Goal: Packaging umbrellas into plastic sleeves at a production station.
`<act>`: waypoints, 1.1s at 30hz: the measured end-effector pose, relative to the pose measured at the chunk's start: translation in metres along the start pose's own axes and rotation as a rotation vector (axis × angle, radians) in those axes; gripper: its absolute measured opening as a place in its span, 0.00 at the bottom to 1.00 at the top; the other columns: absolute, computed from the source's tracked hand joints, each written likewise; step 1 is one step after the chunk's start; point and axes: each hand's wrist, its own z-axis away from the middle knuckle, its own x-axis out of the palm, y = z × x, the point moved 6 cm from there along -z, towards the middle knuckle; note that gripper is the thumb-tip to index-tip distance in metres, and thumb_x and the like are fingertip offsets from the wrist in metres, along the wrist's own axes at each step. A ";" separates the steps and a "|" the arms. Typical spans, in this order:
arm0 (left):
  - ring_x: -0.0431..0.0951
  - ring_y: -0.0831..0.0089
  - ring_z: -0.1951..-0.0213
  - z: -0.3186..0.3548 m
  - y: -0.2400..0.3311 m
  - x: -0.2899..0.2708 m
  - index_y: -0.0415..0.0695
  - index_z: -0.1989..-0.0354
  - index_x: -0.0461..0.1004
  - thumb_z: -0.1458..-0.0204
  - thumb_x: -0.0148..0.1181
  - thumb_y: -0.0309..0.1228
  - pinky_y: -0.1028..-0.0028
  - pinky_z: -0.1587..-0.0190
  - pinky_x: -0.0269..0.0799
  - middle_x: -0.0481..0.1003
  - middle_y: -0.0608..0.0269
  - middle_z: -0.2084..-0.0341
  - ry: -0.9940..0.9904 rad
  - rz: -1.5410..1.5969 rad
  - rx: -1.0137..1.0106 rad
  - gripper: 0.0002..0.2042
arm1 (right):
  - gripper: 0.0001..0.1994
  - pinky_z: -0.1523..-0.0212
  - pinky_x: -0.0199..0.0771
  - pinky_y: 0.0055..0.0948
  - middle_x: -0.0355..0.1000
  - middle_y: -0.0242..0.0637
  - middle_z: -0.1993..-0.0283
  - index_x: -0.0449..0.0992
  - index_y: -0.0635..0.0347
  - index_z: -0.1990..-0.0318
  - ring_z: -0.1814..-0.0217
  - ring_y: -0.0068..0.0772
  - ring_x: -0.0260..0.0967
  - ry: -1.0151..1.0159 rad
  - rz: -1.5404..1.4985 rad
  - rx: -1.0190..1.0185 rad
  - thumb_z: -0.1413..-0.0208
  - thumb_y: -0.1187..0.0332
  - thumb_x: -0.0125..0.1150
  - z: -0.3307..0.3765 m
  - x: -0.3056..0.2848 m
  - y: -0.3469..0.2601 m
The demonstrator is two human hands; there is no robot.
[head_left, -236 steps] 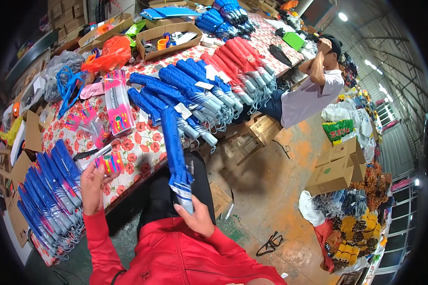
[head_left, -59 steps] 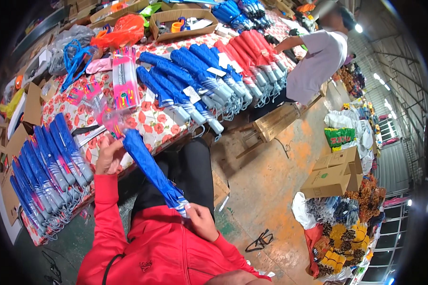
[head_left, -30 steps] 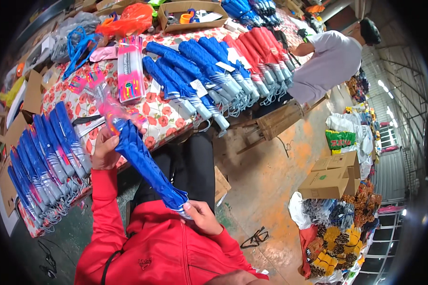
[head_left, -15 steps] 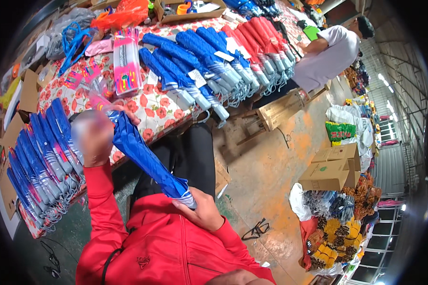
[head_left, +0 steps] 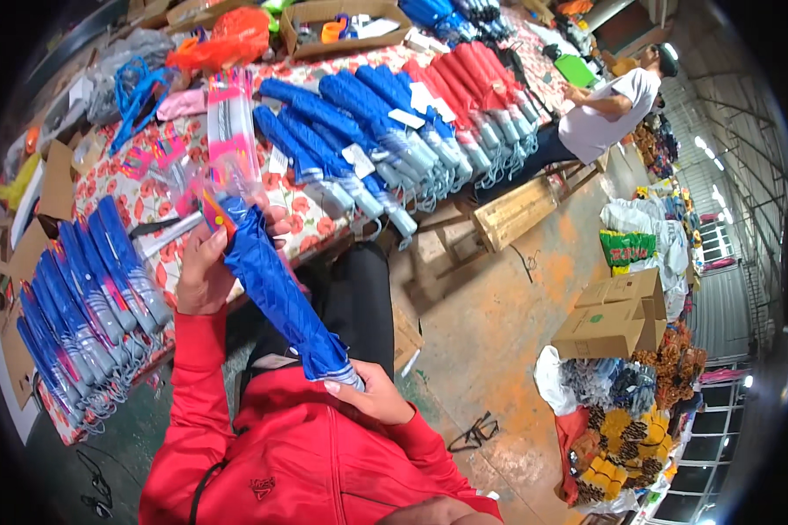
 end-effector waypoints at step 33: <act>0.78 0.61 0.54 -0.010 0.003 -0.022 0.37 0.40 0.67 0.41 0.59 0.42 0.66 0.49 0.75 0.76 0.51 0.50 0.308 0.104 0.192 0.26 | 0.14 0.77 0.59 0.17 0.71 0.36 0.72 0.73 0.65 0.59 0.80 0.21 0.59 0.402 0.200 -0.546 0.32 0.62 0.49 -0.030 0.004 -0.026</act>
